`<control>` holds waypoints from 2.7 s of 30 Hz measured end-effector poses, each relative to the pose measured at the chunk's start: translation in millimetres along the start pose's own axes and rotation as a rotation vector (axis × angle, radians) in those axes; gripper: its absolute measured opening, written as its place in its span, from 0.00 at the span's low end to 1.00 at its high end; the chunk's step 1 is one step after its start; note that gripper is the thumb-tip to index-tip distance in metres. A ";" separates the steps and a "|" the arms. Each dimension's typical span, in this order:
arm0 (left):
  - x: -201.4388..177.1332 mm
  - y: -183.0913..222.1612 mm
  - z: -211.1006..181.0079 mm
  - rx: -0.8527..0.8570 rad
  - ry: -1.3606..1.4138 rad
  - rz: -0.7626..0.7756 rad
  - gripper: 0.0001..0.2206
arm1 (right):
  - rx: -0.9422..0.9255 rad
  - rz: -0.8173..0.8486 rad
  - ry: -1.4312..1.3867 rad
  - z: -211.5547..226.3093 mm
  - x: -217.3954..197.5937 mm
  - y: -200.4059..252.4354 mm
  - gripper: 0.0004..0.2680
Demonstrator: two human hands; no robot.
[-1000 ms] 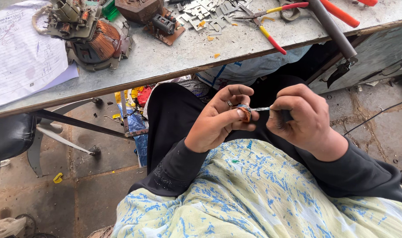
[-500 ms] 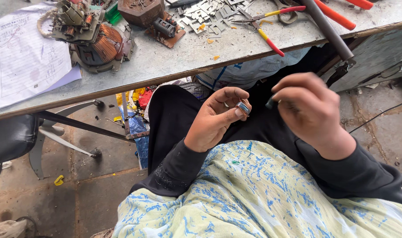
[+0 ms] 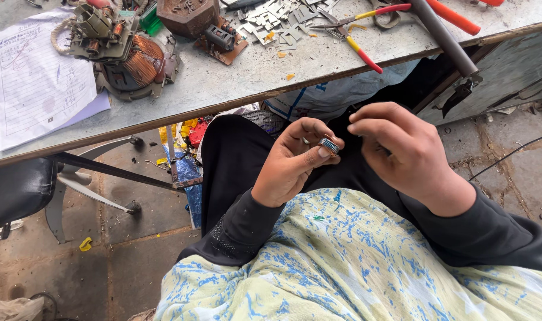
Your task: The person disassembles and repairs electronic components from a cathode ray tube using pliers and a hammer at a cluttered workbench.
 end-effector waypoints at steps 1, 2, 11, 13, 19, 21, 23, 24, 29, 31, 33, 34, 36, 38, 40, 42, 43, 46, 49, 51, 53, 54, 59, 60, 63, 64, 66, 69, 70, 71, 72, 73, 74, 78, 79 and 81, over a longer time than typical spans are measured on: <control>-0.3 -0.3 -0.9 0.031 -0.037 -0.019 0.10 | -0.019 -0.029 -0.019 -3.8 -0.1 0.9 0.06; -0.6 -0.5 -1.9 0.039 -0.031 -0.018 0.10 | -0.041 -0.058 -0.038 -6.2 -0.6 1.1 0.06; -1.4 0.0 -12.2 0.161 -0.287 -0.134 0.10 | -0.102 0.207 0.183 -7.9 25.6 -18.5 0.17; 3.0 1.9 -16.1 0.249 -0.404 -0.152 0.12 | 0.068 0.347 0.185 -25.4 35.8 -11.0 0.11; 15.4 7.3 -29.6 0.368 -0.704 -0.251 0.15 | 0.122 0.426 0.217 -45.5 45.9 2.1 0.05; 21.9 10.6 -40.3 0.516 -0.970 -0.257 0.15 | 0.083 0.439 0.240 -42.5 46.2 -1.4 0.09; 25.7 11.6 -43.7 0.577 -1.114 -0.269 0.16 | -0.102 0.342 0.245 -26.3 39.2 -8.0 0.23; 26.1 10.5 -43.8 0.568 -1.126 -0.279 0.16 | -0.075 0.331 0.227 -23.8 37.1 -11.0 0.22; 26.6 10.1 -45.1 0.513 -1.153 -0.260 0.21 | 0.071 0.271 0.102 -15.4 22.8 -14.9 0.13; 25.8 8.4 -46.2 0.474 -1.153 -0.248 0.22 | 0.077 0.230 0.075 -10.0 17.5 -13.0 0.11; 26.5 8.0 -46.2 0.462 -1.235 -0.252 0.25 | 0.085 0.196 0.022 -4.7 15.7 -11.4 0.10; 26.6 7.8 -46.0 0.455 -1.276 -0.254 0.27 | 0.090 0.181 -0.017 -2.0 15.8 -11.3 0.10; 27.1 6.9 -44.8 0.440 -1.335 -0.246 0.28 | 0.050 0.162 -0.090 4.2 18.2 -13.4 0.11; 28.6 8.9 -43.5 0.439 -1.366 -0.240 0.29 | -0.037 0.151 -0.156 10.6 24.4 -14.9 0.13; 31.1 12.4 -43.6 0.455 -1.370 -0.237 0.30 | -0.031 0.171 -0.166 3.8 30.3 -15.9 0.12; 31.2 16.8 -46.1 0.454 -1.317 -0.247 0.29 | -0.014 0.157 -0.175 -2.1 32.6 -12.8 0.11; 31.3 19.1 -47.2 0.455 -1.292 -0.252 0.28 | 0.000 0.133 -0.181 -4.9 32.5 -10.9 0.11; 28.3 24.6 -48.5 0.416 -0.969 -0.235 0.22 | 0.060 0.085 -0.292 -12.2 34.8 -5.9 0.10; 27.7 34.1 -54.1 0.482 -1.030 -0.245 0.16 | 0.100 0.055 -0.504 -15.6 42.3 -3.3 0.09; 24.8 37.7 -54.7 0.475 -0.989 -0.240 0.14 | 0.123 0.050 -0.659 -16.5 50.0 -3.2 0.08; 20.2 42.0 -55.3 0.459 -0.963 -0.250 0.12 | 0.155 0.056 -0.809 -16.7 58.2 -5.0 0.07; 17.5 44.1 -55.9 0.447 -0.957 -0.259 0.11 | 0.175 0.072 -0.880 -16.7 62.9 -6.9 0.07; 1.7 46.7 -53.1 0.457 -0.819 -0.365 0.08 | 0.286 0.158 -0.938 -22.9 70.5 -20.1 0.10; -2.8 48.9 -54.2 0.476 -0.789 -0.387 0.07 | 0.270 0.114 -0.948 -25.1 68.9 -23.2 0.09; -13.7 56.1 -56.3 0.509 -0.731 -0.399 0.06 | 0.149 0.100 -0.701 -30.0 70.0 -32.1 0.10; -16.1 58.3 -55.9 0.516 -0.718 -0.397 0.06 | 0.061 0.174 -0.436 -29.0 72.7 -36.1 0.12; -19.3 59.6 -52.8 0.513 -0.688 -0.393 0.07 | -0.095 0.287 -0.099 -23.2 78.0 -44.2 0.17; -26.3 63.3 -51.4 0.450 -0.607 -0.428 0.06 | -0.166 0.357 0.034 -13.8 77.9 -54.6 0.27; -28.7 64.2 -51.6 0.424 -0.572 -0.448 0.06 | -0.107 0.344 0.027 -15.7 72.7 -57.1 0.26; -29.9 65.1 -54.0 0.442 -0.553 -0.454 0.07 | -0.048 0.330 0.019 -20.1 66.9 -58.5 0.24; -31.4 66.2 -56.2 0.456 -0.533 -0.462 0.07 | 0.037 0.317 0.028 -29.8 57.9 -57.4 0.23; -32.6 67.1 -58.1 0.470 -0.513 -0.469 0.08 | 0.123 0.304 0.036 -43.7 48.1 -55.0 0.21; -31.4 68.4 -62.0 0.513 -0.584 -0.476 0.08 | 0.065 0.216 0.199 -55.2 36.4 -54.4 0.20; -26.6 66.6 -72.3 0.575 -0.802 -0.538 0.08 | 0.252 -0.013 0.313 -147.2 0.5 -38.0 0.14; -25.8 65.0 -75.3 0.564 -0.840 -0.563 0.08 | 0.428 -0.103 0.135 -174.8 -1.2 -28.5 0.13; -22.2 60.6 -84.7 0.552 -0.942 -0.568 0.10 | 0.581 -0.087 0.223 -209.9 -0.6 -11.6 0.14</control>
Point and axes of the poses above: each hand's wrist, its own y-axis away from the middle knuckle, its own x-axis out of the palm, z = x × y, the point moved 5 cm from there along -y, towards the middle knuckle, and after that the axes turned 7 degrees about -x, right-handed, at the moved point
